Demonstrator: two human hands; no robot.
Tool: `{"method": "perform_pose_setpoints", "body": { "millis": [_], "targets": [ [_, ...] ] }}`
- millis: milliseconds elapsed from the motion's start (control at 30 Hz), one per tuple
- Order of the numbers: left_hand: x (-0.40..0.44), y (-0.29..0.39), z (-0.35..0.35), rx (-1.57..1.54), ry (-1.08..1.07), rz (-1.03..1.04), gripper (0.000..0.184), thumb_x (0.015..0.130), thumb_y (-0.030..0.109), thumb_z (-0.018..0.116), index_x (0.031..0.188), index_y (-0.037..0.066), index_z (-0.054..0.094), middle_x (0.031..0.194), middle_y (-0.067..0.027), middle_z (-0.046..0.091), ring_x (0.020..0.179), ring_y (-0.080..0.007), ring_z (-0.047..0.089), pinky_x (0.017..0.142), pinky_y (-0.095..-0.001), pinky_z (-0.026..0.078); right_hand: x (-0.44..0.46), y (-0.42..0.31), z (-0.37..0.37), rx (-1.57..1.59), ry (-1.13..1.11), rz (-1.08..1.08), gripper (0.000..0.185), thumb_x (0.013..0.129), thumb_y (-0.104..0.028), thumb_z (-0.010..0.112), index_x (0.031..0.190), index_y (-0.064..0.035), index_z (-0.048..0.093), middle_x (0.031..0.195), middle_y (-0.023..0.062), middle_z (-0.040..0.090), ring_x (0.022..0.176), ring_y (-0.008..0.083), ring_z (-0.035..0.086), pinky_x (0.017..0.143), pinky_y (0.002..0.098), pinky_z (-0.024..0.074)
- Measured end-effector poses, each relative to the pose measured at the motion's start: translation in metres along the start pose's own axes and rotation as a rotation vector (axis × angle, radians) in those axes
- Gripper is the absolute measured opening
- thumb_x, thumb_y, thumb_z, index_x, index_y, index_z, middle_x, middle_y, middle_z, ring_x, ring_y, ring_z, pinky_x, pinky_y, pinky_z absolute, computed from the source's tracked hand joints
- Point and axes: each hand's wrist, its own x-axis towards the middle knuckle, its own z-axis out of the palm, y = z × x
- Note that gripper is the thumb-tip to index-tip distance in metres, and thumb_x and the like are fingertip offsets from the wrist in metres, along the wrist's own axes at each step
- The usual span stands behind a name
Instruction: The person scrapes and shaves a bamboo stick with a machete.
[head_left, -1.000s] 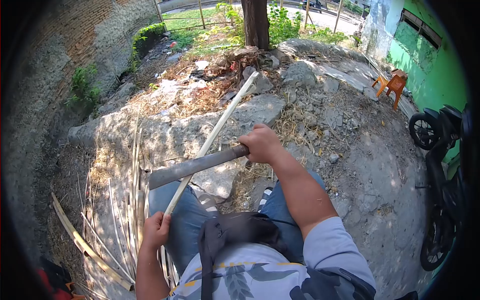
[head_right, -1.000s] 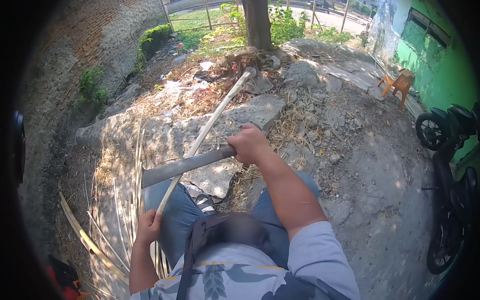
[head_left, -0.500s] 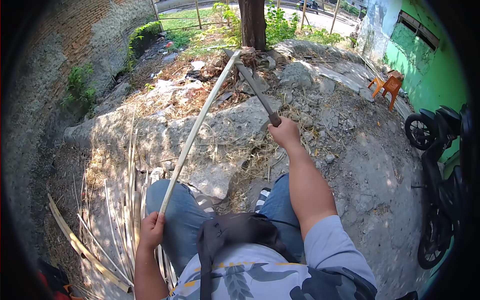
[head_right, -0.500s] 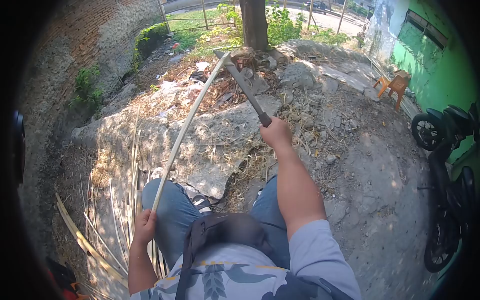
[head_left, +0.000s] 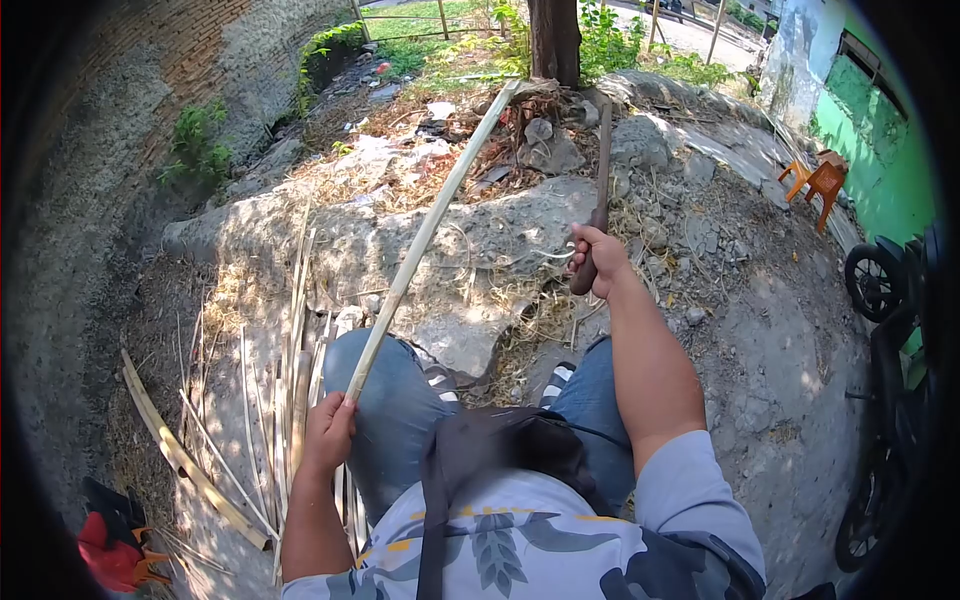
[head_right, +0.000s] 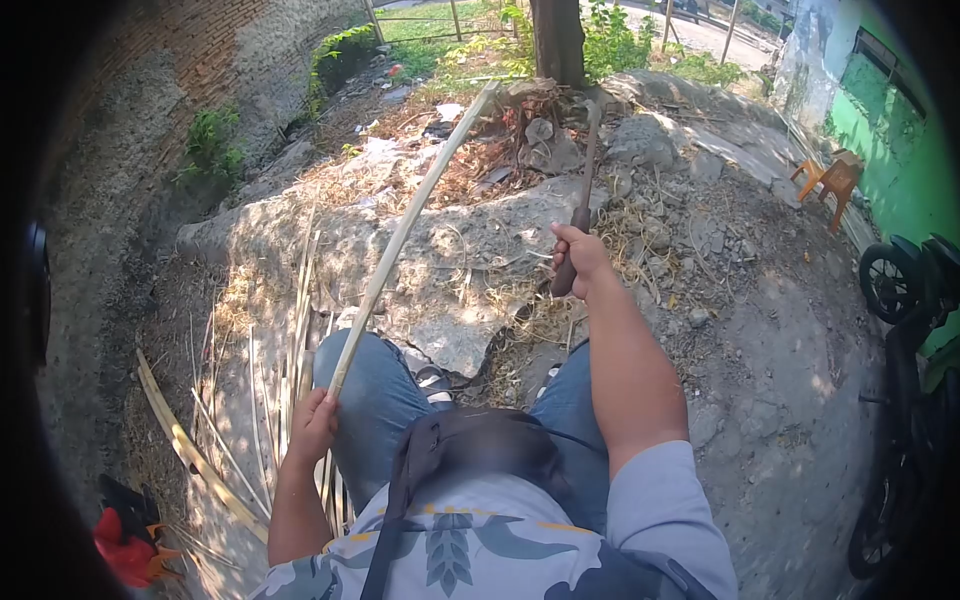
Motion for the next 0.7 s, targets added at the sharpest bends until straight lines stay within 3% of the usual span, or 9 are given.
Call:
{"method": "perform_pose_setpoints", "body": {
  "millis": [167,333,567,600,633,700],
  "targets": [
    [0.014,0.031,-0.005,-0.212,0.120,0.110,0.022,0.106,0.020,0.047,0.101,0.003,0.060,0.063,0.0028,0.047,0.054,-0.0061,0.041,0.051,-0.0232,0.036,-0.021,-0.008,0.016,0.018,-0.078,-0.190,0.024,0.095,-0.022,0.077,0.085,-0.0144,0.057,0.067,-0.0045,0.051,0.060,0.0115,0.052,0.062,0.0311,0.0480],
    [0.042,0.098,-0.021,-0.366,0.400,0.489,0.021,0.112,0.024,0.047,0.112,0.006,0.059,0.082,-0.0015,0.057,0.066,-0.0078,0.051,0.061,-0.0234,0.045,-0.030,0.003,0.035,-0.040,-0.183,-0.309,0.020,0.094,-0.018,0.079,0.094,-0.0107,0.060,0.071,-0.0019,0.056,0.062,0.0107,0.056,0.062,0.0287,0.0488],
    [0.059,0.170,-0.007,-0.528,0.250,0.704,0.023,0.113,0.022,0.052,0.126,0.003,0.056,0.121,-0.0111,0.063,0.086,-0.0172,0.071,0.079,-0.0328,0.060,-0.045,0.012,0.049,-0.184,-0.325,-0.319,0.016,0.094,-0.016,0.077,0.097,-0.0088,0.064,0.075,0.0001,0.062,0.061,0.0094,0.059,0.058,0.0269,0.0498],
    [0.060,0.175,0.003,-0.552,0.236,0.695,0.023,0.112,0.022,0.053,0.127,0.004,0.055,0.119,-0.0103,0.063,0.089,-0.0193,0.073,0.082,-0.0352,0.063,-0.047,0.015,0.053,-0.211,-0.343,-0.318,0.014,0.095,-0.016,0.076,0.098,-0.0086,0.064,0.075,0.0002,0.062,0.061,0.0090,0.059,0.057,0.0259,0.0497],
    [0.063,0.174,0.011,-0.581,0.220,0.681,0.023,0.112,0.022,0.054,0.127,0.004,0.055,0.118,-0.0099,0.063,0.091,-0.0208,0.074,0.082,-0.0360,0.064,-0.053,0.019,0.060,-0.243,-0.325,-0.346,0.017,0.095,-0.018,0.078,0.101,-0.0074,0.067,0.088,0.0045,0.070,0.060,0.0075,0.059,0.057,0.0257,0.0500],
    [0.072,0.166,0.027,-0.641,0.177,0.687,0.023,0.110,0.022,0.057,0.126,0.005,0.055,0.115,-0.0088,0.063,0.097,-0.0246,0.076,0.084,-0.0384,0.066,-0.056,0.028,0.068,-0.251,-0.409,-0.328,0.018,0.095,-0.020,0.078,0.102,-0.0066,0.068,0.101,0.0084,0.073,0.060,0.0072,0.060,0.058,0.0259,0.0504]
  ]
}}
